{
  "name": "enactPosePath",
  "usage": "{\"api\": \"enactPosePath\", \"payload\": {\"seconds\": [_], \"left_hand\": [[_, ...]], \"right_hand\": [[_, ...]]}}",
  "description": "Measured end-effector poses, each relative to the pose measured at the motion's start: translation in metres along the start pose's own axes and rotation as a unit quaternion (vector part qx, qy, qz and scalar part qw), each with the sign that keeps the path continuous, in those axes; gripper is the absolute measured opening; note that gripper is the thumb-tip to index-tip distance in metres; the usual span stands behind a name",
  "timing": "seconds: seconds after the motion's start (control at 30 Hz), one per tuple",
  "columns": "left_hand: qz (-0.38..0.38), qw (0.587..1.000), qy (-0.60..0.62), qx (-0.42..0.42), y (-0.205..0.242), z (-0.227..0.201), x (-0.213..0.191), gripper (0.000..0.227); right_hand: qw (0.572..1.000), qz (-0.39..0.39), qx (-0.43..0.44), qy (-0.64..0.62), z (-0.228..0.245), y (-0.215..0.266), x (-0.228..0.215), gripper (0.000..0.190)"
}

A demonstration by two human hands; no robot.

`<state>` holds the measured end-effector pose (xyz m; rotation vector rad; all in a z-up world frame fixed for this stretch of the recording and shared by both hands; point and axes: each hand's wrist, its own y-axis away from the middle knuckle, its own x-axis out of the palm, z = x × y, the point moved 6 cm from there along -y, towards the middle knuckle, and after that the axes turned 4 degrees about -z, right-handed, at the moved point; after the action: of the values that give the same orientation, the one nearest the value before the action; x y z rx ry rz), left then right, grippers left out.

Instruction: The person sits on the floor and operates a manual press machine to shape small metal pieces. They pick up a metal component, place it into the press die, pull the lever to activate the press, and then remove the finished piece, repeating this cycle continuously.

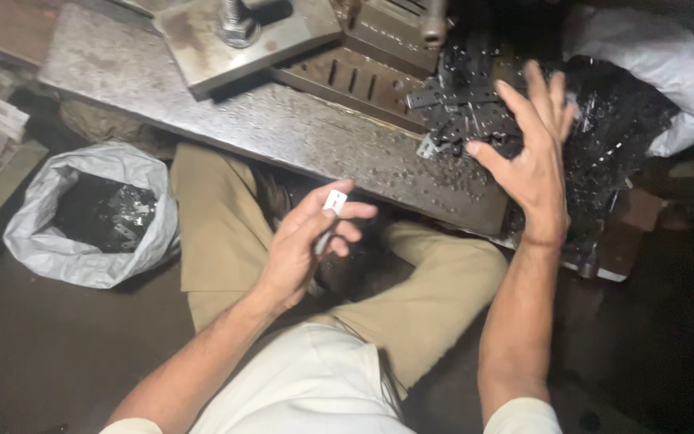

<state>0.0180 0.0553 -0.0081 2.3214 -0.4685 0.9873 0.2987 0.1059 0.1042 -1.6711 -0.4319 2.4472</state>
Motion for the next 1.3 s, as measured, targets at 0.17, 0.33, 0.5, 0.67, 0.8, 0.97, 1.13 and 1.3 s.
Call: {"api": "enactPosePath", "payload": {"seconds": [0.17, 0.33, 0.5, 0.67, 0.8, 0.97, 1.13, 1.3], "left_hand": [[0.047, 0.989, -0.056, 0.127, 0.008, -0.014, 0.019, 0.041], [0.093, 0.978, -0.012, 0.185, 0.018, -0.009, 0.028, 0.032], [0.018, 0.945, -0.226, 0.234, 0.011, -0.015, 0.001, 0.027], [-0.004, 0.969, -0.14, 0.201, 0.004, -0.015, -0.014, 0.025], [-0.004, 0.968, -0.164, 0.19, -0.01, -0.026, 0.003, 0.028], [-0.057, 0.722, -0.456, 0.517, -0.027, -0.105, 0.028, 0.038], [-0.085, 0.631, -0.524, 0.566, -0.056, -0.129, 0.036, 0.041], [-0.099, 0.656, -0.523, 0.536, -0.06, -0.126, 0.03, 0.04]], "right_hand": [[0.924, -0.176, 0.129, -0.315, 0.066, 0.056, 0.022, 0.017], [0.767, 0.055, 0.23, -0.597, 0.138, 0.115, 0.114, 0.016], [0.808, 0.036, 0.25, -0.532, 0.125, 0.129, 0.111, 0.012], [0.829, 0.067, 0.257, -0.491, 0.127, 0.128, 0.103, 0.014], [0.866, 0.07, 0.259, -0.421, 0.115, 0.108, 0.089, 0.014], [0.886, -0.126, 0.221, -0.388, 0.08, 0.045, 0.06, 0.009], [0.886, -0.203, 0.187, -0.373, 0.058, -0.03, 0.048, 0.02], [0.885, -0.235, 0.168, -0.365, 0.043, -0.072, 0.054, 0.015]]}}
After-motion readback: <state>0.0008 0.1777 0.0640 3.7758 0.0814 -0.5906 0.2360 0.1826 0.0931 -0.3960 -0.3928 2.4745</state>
